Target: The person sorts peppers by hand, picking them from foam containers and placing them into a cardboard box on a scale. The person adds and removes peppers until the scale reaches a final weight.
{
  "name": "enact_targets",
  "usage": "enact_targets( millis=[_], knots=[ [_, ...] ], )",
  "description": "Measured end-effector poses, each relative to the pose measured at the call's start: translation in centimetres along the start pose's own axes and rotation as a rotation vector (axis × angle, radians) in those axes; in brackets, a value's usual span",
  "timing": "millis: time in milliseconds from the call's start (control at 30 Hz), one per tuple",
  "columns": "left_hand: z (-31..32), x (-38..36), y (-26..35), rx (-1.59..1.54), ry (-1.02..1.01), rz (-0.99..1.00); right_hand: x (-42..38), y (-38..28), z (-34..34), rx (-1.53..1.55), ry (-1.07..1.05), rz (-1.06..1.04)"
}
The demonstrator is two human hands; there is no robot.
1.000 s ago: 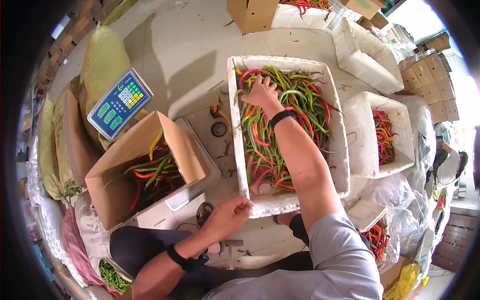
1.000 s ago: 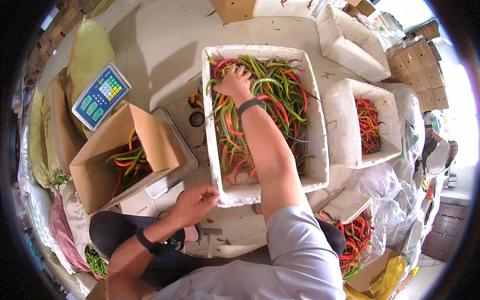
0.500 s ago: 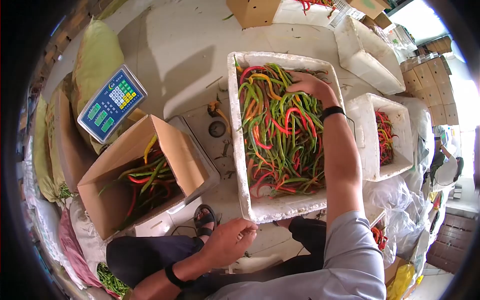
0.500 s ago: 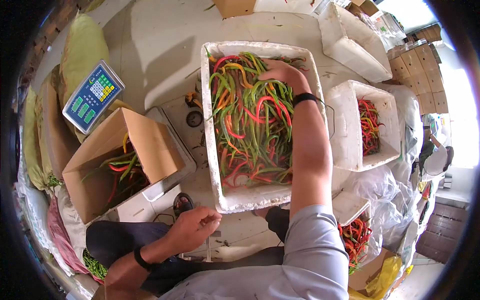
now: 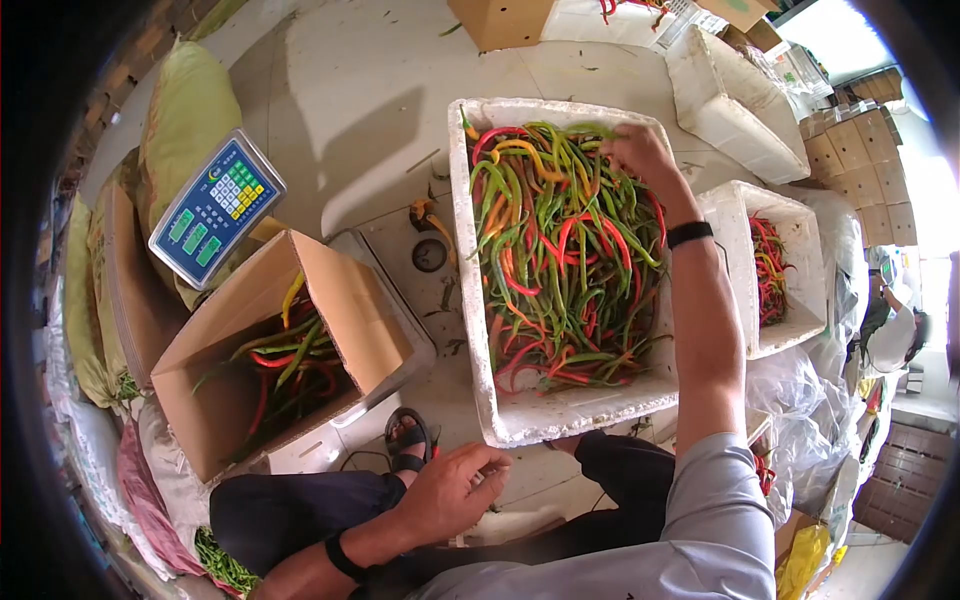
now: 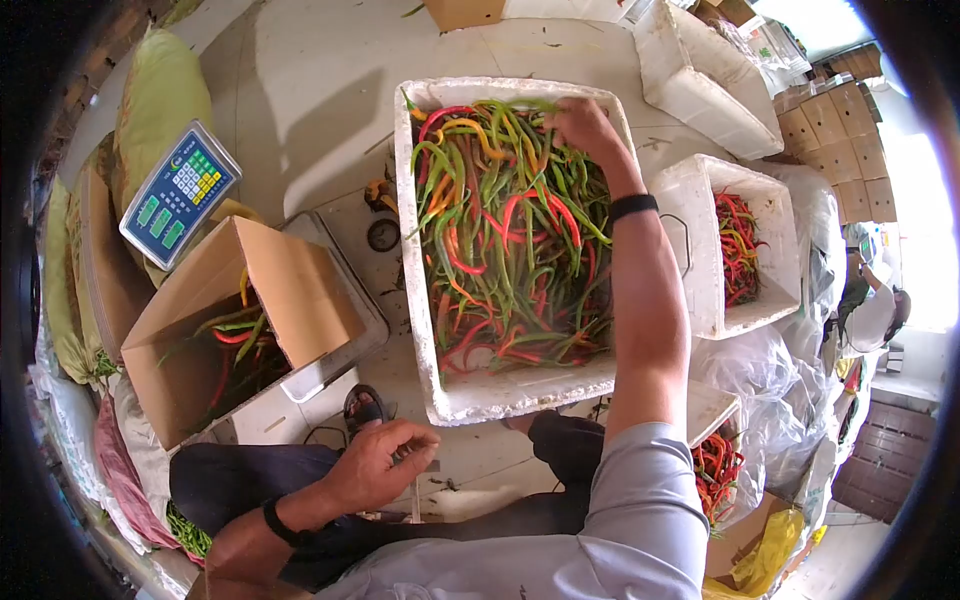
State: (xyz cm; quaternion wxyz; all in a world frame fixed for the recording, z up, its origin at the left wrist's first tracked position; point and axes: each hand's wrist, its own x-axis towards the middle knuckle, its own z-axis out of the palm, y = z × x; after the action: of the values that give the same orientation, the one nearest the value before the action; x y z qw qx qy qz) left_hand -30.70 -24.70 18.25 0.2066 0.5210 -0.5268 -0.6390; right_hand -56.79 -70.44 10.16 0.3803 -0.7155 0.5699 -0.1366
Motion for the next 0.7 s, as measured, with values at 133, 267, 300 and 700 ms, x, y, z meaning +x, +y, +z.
enact_targets(
  millis=[133, 267, 300, 700],
  knots=[
    [0.3, 0.6, -0.3, -0.016, -0.012, -0.010, 4.9, 3.3, 2.9, 0.463, -0.025, 0.167],
    [0.2, 0.4, -0.1, -0.012, 0.011, -0.023, 5.1, 0.8, 8.4, -0.571, -0.293, 0.000],
    [0.2, 0.4, -0.1, -0.015, 0.015, -0.025, 6.6, 3.5, 10.0, -0.328, -0.137, 0.021],
    [0.5, 0.3, -0.9, -0.047, 0.013, -0.024, 5.7, 0.2, 10.2, -0.379, -0.341, 0.140]
  ],
)
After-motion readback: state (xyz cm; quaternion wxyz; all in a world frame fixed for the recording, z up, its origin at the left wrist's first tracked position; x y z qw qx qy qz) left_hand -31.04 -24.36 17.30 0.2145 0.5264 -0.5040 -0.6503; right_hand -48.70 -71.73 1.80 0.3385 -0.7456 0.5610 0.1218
